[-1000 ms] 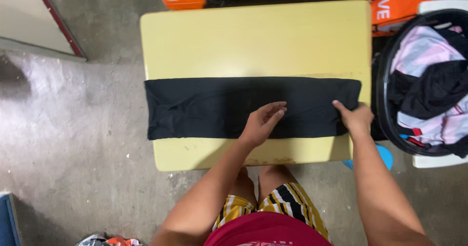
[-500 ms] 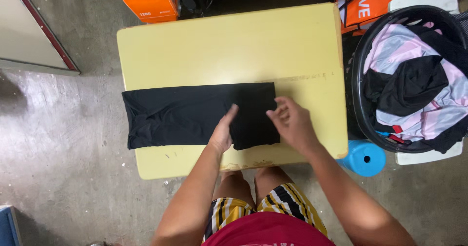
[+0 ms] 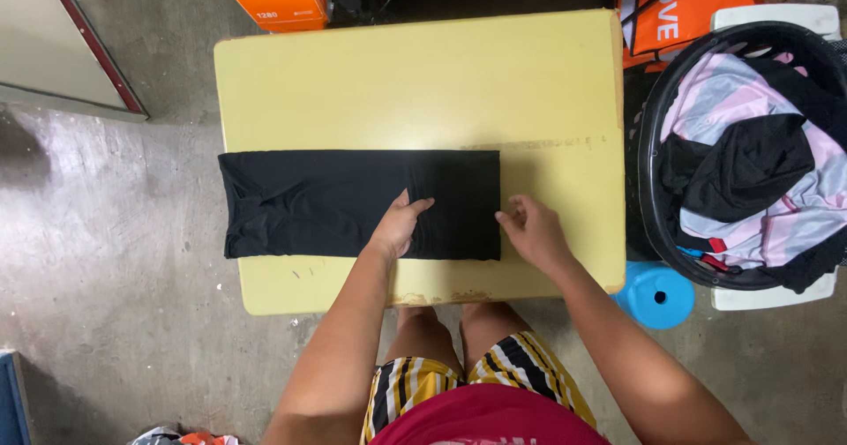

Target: The person folds several shirts on a yellow table. They smooth each shirt, fold the sleeves and sides, then fold the body into a compact rectangle. The folded shirts are stacked on a nearby desk.

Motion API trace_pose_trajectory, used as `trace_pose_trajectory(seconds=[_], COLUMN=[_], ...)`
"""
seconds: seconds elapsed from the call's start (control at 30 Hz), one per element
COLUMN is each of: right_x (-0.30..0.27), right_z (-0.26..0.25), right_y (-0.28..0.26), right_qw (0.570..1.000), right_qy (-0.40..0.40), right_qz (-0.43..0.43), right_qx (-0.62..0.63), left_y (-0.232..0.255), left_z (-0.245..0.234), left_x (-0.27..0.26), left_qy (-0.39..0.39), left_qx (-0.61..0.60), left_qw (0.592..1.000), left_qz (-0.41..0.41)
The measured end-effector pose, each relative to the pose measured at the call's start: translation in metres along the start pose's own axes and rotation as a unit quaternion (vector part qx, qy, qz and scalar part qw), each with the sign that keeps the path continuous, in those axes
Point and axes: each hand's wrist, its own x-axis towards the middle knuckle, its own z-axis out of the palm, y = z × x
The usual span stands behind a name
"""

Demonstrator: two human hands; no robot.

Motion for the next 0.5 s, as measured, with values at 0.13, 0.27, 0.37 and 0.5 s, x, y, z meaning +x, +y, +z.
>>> trace_pose_trajectory(seconds=[0.13,0.27,0.37,0.5], right_x=[0.006,0.011,0.017,0.019], right_z=[0.018,0.031,0.035,0.029], right_y=[0.001,-0.005,-0.009,-0.029], right_qw=[0.999,0.995,0.989,0.908], right_qy=[-0.02,-0.014,-0.03,-0.084], right_qz=[0.025,0.095,0.139,0.233], right_qx=[-0.012,-0.011,0.034,0.338], left_y=[0.0,0.006,0.006,-0.002], left_z=[0.004,0.025,0.038,0.052], left_x=[-0.004,-0.017,-0.035,-0.055], left_qy=[0.027,0.139,0.271,0.228], left_qx=[0.057,0.217,0.381,0.475], left_qw=[0.998,0.958,0.858,0.749], left_qz=[0.021,0.123,0.212,0.403])
